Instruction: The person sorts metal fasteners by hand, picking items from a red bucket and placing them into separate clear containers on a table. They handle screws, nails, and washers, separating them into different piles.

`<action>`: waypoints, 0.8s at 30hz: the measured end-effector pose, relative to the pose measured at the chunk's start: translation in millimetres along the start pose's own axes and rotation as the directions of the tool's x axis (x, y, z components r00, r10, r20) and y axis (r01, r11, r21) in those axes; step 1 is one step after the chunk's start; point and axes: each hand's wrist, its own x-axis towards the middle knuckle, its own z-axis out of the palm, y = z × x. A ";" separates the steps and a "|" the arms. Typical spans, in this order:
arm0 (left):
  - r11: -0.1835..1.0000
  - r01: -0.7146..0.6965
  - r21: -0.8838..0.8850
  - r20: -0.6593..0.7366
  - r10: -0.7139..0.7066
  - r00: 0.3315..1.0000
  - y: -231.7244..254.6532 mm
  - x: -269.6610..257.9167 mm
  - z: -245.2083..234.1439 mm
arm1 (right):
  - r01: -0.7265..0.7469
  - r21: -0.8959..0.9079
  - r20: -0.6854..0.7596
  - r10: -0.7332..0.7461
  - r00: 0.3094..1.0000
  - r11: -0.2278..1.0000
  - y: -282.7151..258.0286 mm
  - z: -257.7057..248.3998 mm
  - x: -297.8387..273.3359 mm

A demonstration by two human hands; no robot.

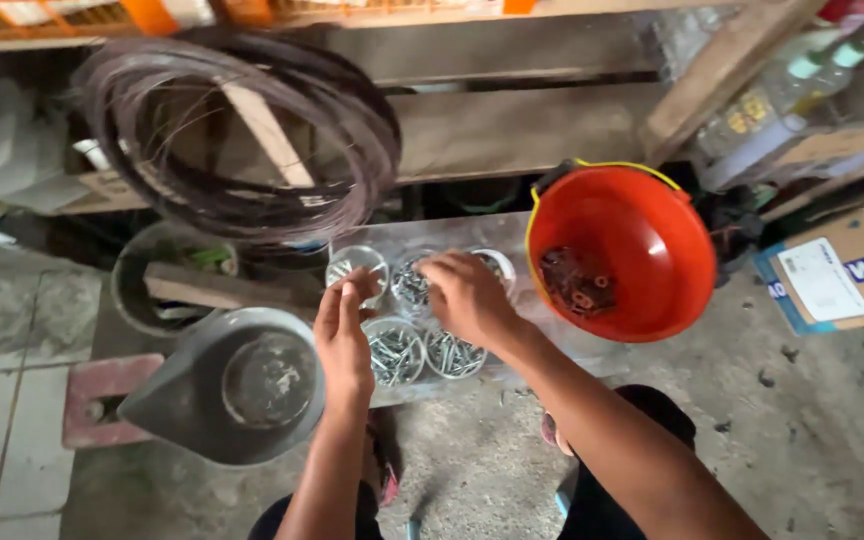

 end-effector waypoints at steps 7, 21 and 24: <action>0.999 0.041 -0.030 0.282 -0.030 0.959 -4.7 -27.2 48.3 | -0.365 -0.008 -0.324 0.343 0.882 0.931 79.8 -162.3 -37.6; 0.758 0.612 0.226 0.543 -0.619 0.568 -56.6 -106.8 186.9 | -0.758 0.019 0.528 0.637 0.562 0.652 94.0 -248.9 -124.5; 0.729 0.673 0.129 0.460 -0.645 0.610 -78.9 -106.4 209.4 | -0.684 -0.043 0.535 0.595 0.600 0.728 96.2 -243.6 -126.9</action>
